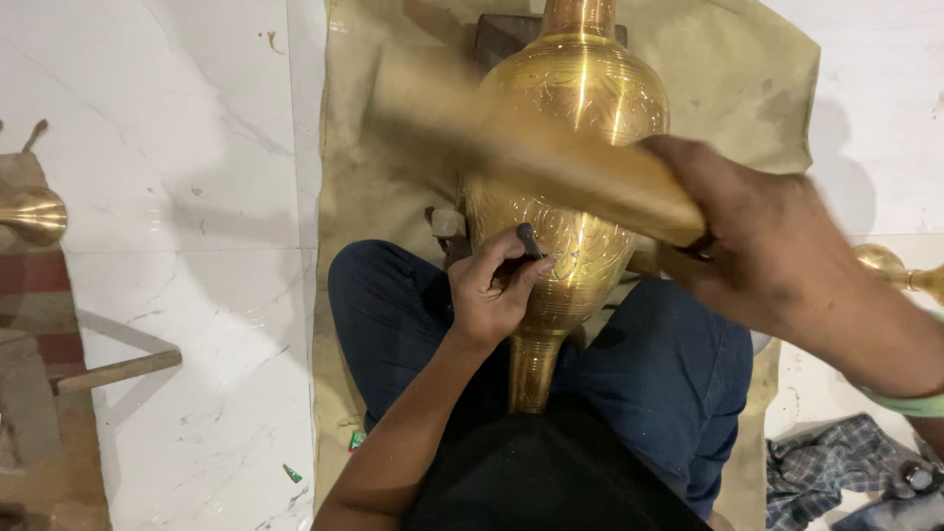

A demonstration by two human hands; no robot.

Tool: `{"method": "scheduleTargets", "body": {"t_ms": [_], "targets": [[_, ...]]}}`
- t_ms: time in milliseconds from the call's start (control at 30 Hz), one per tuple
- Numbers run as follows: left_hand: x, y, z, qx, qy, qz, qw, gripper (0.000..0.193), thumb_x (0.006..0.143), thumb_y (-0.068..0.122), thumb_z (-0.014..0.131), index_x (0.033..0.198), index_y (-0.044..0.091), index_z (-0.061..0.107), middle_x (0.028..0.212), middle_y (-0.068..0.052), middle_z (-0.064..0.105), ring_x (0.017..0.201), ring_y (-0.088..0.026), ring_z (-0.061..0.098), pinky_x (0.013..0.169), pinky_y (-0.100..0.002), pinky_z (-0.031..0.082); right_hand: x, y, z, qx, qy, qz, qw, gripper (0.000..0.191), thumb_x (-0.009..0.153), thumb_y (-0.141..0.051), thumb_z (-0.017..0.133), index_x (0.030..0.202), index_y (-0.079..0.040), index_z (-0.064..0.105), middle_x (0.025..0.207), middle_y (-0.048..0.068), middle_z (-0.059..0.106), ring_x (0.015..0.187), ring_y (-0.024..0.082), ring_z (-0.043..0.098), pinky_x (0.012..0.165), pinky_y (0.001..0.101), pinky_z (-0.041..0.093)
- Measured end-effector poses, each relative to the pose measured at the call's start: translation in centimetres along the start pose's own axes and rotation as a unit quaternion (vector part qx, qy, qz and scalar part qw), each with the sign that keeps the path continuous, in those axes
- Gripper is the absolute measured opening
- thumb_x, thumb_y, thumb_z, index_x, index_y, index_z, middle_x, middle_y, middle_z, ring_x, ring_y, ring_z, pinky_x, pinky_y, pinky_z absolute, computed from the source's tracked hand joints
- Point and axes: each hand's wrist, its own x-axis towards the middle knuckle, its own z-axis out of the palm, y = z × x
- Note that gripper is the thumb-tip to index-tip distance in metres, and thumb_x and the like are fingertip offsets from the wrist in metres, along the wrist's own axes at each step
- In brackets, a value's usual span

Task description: The person sits cross-legged on the floor with a large brass vase resting on a support on their lap. They hold a small chisel against the vase surface and repeatedly strike it with a wooden mallet to engrave decorative floral patterns, repositioning the chisel across the vase body.

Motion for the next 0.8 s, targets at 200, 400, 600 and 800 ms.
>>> {"method": "scheduleTargets", "body": {"t_ms": [200,400,600,800], "targets": [[0.1,0.0,0.0,0.023,-0.005,0.018,1.000,0.028,0.094,0.003,0.082,0.118,0.001,0.067,0.103,-0.009,0.078,0.093,-0.014,0.077,0.085,-0.027,0.062,-0.7,1.8,1.1,-0.156,-0.081,0.008,0.984,0.066,0.093,-0.014,0.071,0.153,-0.015,0.045,0.086,0.006,0.072,0.060,0.015,0.070,0.045,0.0280,0.055],[0.1,-0.1,0.0,0.007,-0.016,-0.005,1.000,0.032,0.094,0.002,0.080,0.122,-0.001,0.065,0.104,-0.010,0.077,0.093,-0.014,0.077,0.084,-0.026,0.063,-1.6,2.2,1.1,-0.163,-0.096,0.040,0.981,0.076,0.085,-0.022,0.078,0.153,-0.015,0.045,0.088,0.009,0.073,0.059,0.020,0.071,0.051,0.0333,0.058],[0.2,-0.4,-0.2,0.011,-0.037,-0.008,0.999,0.030,0.093,0.002,0.081,0.119,0.000,0.066,0.102,-0.010,0.077,0.091,-0.014,0.077,0.080,-0.024,0.065,-1.3,-0.4,-0.8,-0.197,-0.099,0.070,0.973,0.069,0.088,-0.026,0.077,0.150,-0.017,0.047,0.080,0.005,0.070,0.062,0.018,0.071,0.052,0.0320,0.058],[0.6,-0.5,-0.3,0.008,-0.046,0.012,0.999,0.023,0.095,0.003,0.078,0.115,0.001,0.066,0.103,-0.011,0.077,0.090,-0.015,0.077,0.080,-0.026,0.064,-2.1,0.3,-0.1,-0.211,-0.096,0.061,0.971,0.068,0.088,-0.029,0.074,0.148,-0.017,0.044,0.086,0.003,0.070,0.064,0.017,0.071,0.053,0.0293,0.058]]}}
